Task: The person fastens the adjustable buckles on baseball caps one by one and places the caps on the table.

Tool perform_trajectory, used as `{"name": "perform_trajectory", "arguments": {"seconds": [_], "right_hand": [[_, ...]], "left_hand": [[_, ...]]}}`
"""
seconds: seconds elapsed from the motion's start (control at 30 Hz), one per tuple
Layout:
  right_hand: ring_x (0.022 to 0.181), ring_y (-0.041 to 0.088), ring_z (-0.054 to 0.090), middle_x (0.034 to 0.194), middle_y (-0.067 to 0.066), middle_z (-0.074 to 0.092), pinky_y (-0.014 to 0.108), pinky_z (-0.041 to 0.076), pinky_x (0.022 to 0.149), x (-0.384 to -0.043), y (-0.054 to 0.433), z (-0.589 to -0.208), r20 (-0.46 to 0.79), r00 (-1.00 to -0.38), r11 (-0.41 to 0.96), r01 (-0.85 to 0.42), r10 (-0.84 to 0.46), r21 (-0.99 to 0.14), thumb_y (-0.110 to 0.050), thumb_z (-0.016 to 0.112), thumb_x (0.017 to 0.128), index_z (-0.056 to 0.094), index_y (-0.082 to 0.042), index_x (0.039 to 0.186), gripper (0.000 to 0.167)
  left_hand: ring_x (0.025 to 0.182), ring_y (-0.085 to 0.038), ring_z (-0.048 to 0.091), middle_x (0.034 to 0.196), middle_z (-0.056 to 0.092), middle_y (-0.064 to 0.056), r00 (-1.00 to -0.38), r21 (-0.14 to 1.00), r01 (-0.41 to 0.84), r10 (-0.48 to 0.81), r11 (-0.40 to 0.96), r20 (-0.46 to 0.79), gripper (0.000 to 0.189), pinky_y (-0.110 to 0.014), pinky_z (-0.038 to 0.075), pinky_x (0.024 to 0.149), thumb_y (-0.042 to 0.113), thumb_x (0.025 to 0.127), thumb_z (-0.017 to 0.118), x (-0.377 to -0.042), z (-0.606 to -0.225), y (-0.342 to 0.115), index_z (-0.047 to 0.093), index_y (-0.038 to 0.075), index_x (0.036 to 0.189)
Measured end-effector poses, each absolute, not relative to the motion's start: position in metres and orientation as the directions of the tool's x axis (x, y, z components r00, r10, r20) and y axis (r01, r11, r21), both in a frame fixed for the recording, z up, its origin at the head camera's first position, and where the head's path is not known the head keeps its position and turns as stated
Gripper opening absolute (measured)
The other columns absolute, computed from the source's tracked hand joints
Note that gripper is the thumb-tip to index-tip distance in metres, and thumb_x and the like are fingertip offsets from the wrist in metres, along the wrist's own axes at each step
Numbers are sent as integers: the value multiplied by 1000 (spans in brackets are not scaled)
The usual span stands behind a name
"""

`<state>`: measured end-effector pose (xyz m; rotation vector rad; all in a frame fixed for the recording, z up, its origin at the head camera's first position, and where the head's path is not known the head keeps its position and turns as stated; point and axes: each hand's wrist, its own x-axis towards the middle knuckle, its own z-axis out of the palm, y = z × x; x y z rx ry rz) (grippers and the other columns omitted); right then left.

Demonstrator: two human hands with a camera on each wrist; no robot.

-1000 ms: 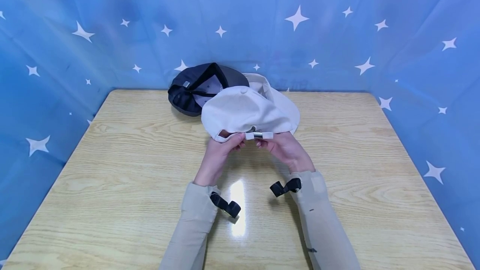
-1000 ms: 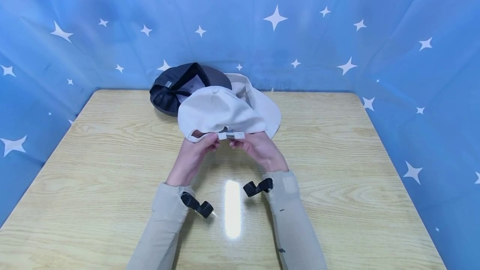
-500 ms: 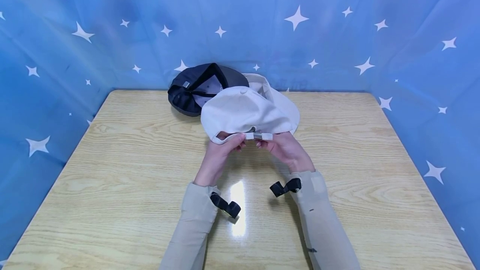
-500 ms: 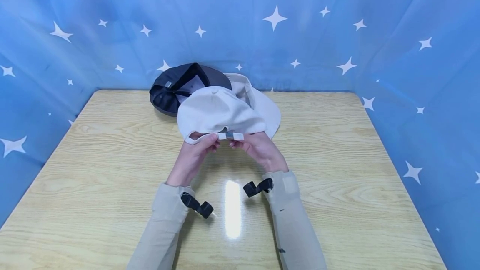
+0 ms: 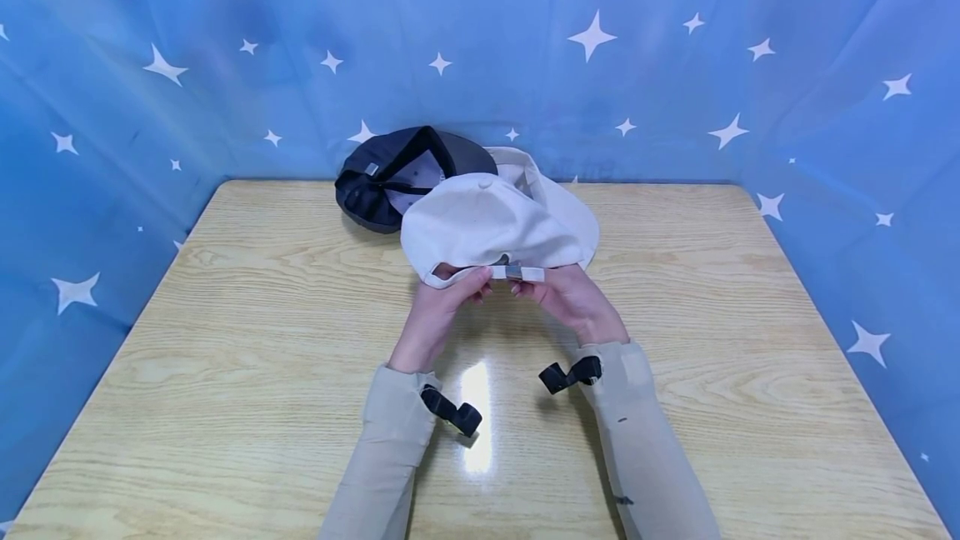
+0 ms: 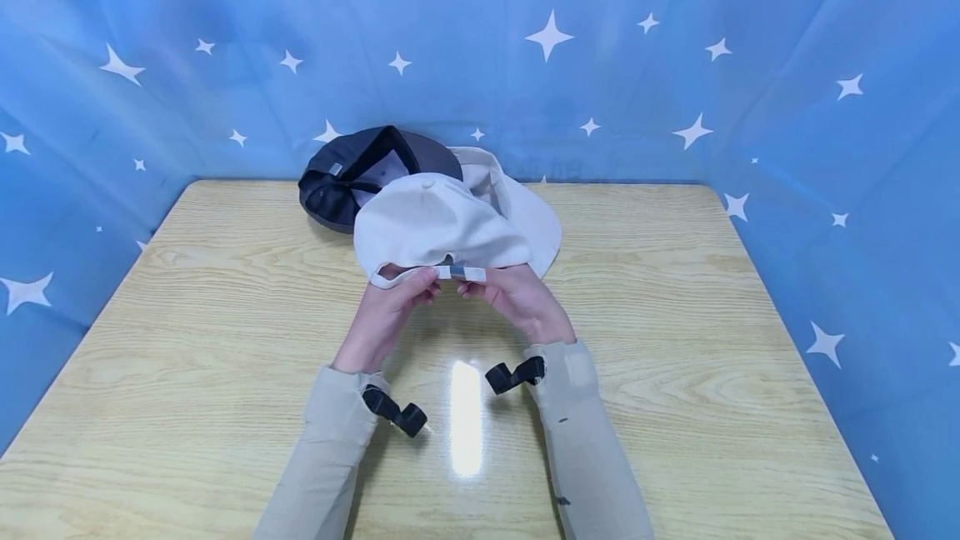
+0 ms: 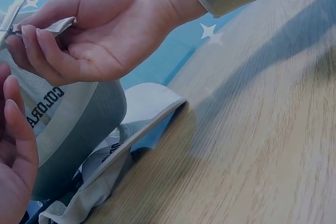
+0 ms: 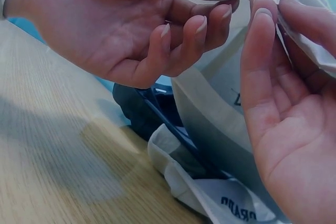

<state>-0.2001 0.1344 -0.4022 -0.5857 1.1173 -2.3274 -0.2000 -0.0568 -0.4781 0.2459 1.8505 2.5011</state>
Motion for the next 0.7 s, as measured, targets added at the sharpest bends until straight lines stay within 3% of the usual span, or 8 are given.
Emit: {"name": "perform_trajectory", "arguments": {"seconds": [0.7], "right_hand": [[76,20,58,93,13,62,26,49,69,-199,131,-402,144,-793,-529,247,-592,-812,-5,64,81,64,-1,94,14]], "left_hand": [[81,-34,58,89,62,-15,-982,959,98,133,-264,137,32,-36,48,67,27,78,69,-197,-475,-52,59,9,103]]}}
